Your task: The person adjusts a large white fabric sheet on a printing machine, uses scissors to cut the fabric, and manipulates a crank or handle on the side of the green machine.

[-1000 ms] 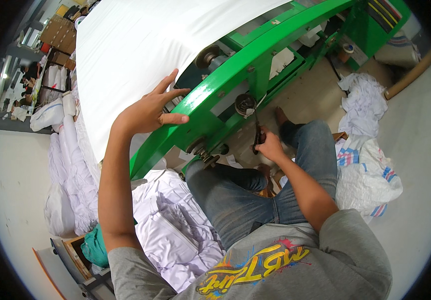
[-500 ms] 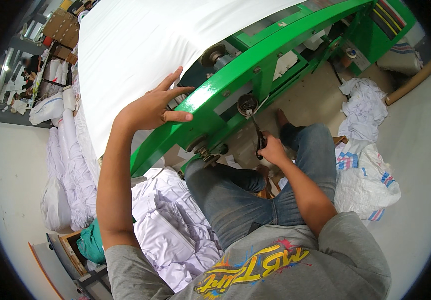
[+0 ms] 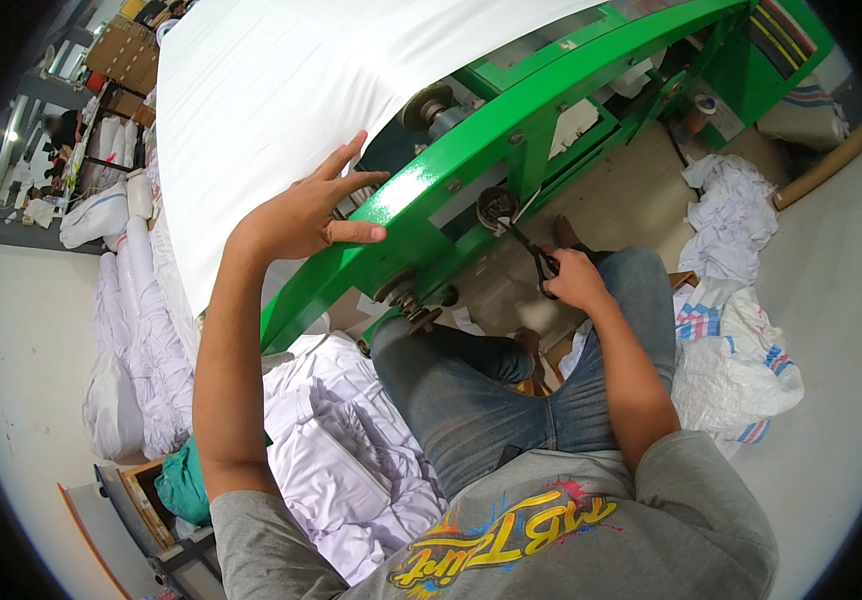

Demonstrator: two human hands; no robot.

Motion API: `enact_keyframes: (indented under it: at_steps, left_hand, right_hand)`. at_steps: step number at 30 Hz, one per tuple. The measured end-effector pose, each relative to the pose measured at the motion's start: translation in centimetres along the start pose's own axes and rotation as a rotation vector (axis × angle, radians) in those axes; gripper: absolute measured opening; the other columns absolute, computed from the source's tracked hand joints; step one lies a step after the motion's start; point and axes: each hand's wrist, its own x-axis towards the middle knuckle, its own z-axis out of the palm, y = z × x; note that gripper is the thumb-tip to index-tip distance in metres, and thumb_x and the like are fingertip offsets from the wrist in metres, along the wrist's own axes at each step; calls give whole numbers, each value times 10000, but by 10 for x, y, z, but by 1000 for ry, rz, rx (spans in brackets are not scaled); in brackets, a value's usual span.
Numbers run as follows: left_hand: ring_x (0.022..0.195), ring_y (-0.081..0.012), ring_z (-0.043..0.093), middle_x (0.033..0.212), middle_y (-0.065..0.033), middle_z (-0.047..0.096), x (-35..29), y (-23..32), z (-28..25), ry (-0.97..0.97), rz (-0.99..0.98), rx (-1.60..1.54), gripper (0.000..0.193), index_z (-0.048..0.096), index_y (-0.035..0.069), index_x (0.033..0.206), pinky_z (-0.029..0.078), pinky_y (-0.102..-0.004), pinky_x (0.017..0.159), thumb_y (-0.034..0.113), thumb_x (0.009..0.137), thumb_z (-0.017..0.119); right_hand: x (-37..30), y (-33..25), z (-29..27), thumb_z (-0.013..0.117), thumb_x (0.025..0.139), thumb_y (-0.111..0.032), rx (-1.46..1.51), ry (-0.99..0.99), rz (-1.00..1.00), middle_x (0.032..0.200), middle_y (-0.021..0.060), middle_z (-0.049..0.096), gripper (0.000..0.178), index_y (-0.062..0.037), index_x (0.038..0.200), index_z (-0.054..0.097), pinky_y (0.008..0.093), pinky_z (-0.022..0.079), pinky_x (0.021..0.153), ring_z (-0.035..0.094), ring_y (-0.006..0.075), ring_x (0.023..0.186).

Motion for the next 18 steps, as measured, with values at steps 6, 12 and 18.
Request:
enact_keyframes:
  at_steps: [6, 12, 18]
  left_hand:
    - [1616, -449, 377, 1866, -113, 117, 0, -4, 2, 0, 14, -35, 1046, 550, 158, 1635, 394, -580, 1283, 817, 845, 735]
    - [1617, -447, 377, 1864, -127, 120, 1, -3, 0, -7, 19, -53, 1083, 549, 137, 1632, 395, -582, 1282, 843, 828, 717]
    - [1620, -441, 372, 1861, -128, 136, 1, -3, 2, -2, 18, -26, 1119, 550, 108, 1626, 395, -579, 1284, 873, 821, 686]
  right_hand:
    - [-8, -10, -10, 802, 774, -163, 31, 0, 8, 1144, 285, 746, 554, -4, 1301, 742, 516, 556, 1044, 701, 465, 1167]
    - [-7, -5, -8, 793, 790, -122, -107, 57, -11, 1299, 254, 717, 546, -15, 1322, 731, 520, 544, 1078, 673, 446, 1249]
    - [-8, -6, -8, 780, 802, -82, -217, 128, -12, 1372, 243, 673, 581, -36, 1377, 710, 510, 503, 1142, 632, 431, 1312]
